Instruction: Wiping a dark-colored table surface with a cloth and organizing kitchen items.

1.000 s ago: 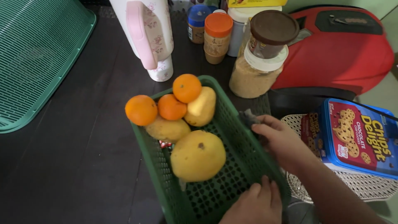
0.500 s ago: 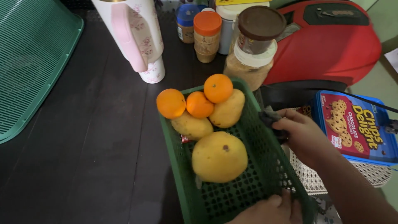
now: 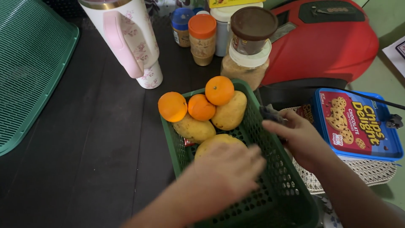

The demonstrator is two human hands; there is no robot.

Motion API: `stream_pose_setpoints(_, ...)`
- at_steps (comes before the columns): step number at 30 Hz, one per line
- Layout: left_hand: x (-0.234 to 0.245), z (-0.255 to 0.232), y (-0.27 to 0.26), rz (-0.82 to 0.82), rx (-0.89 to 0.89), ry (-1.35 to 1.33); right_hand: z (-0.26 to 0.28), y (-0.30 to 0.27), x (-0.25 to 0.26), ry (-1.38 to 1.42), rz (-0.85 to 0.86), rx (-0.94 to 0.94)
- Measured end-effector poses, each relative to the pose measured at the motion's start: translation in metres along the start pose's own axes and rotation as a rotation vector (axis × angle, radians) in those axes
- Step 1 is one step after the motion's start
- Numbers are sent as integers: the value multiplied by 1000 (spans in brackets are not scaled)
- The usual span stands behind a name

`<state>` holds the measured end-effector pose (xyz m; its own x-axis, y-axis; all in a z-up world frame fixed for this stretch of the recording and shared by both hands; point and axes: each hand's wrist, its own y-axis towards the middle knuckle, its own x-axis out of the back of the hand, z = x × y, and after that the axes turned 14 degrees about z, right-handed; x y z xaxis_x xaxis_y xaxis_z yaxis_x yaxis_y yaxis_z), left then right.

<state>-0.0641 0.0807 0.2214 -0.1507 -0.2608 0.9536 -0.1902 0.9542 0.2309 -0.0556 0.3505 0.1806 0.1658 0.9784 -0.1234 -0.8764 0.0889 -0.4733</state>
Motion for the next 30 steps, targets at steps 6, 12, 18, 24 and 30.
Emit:
stream_pose_setpoints(6, 43, 30, -39, -109, 589, 214, 1, 3, -8, -38, 46, -2)
stream_pose_setpoints(12, 7, 64, -59, -62, 1021, -56, -4, 6, -9, -97, 32, 23)
stream_pose_setpoints(18, -10, 59, -36, -221, 865, -544, -12, -9, 3, -200, 25, 52)
stream_pose_setpoints(24, -30, 55, -9, -352, 736, -615, -17, -25, 15, -179, -50, 38)
stream_pose_setpoints(30, -19, 52, 6, -300, 784, -695, -23, -27, 26, -179, -79, 51)
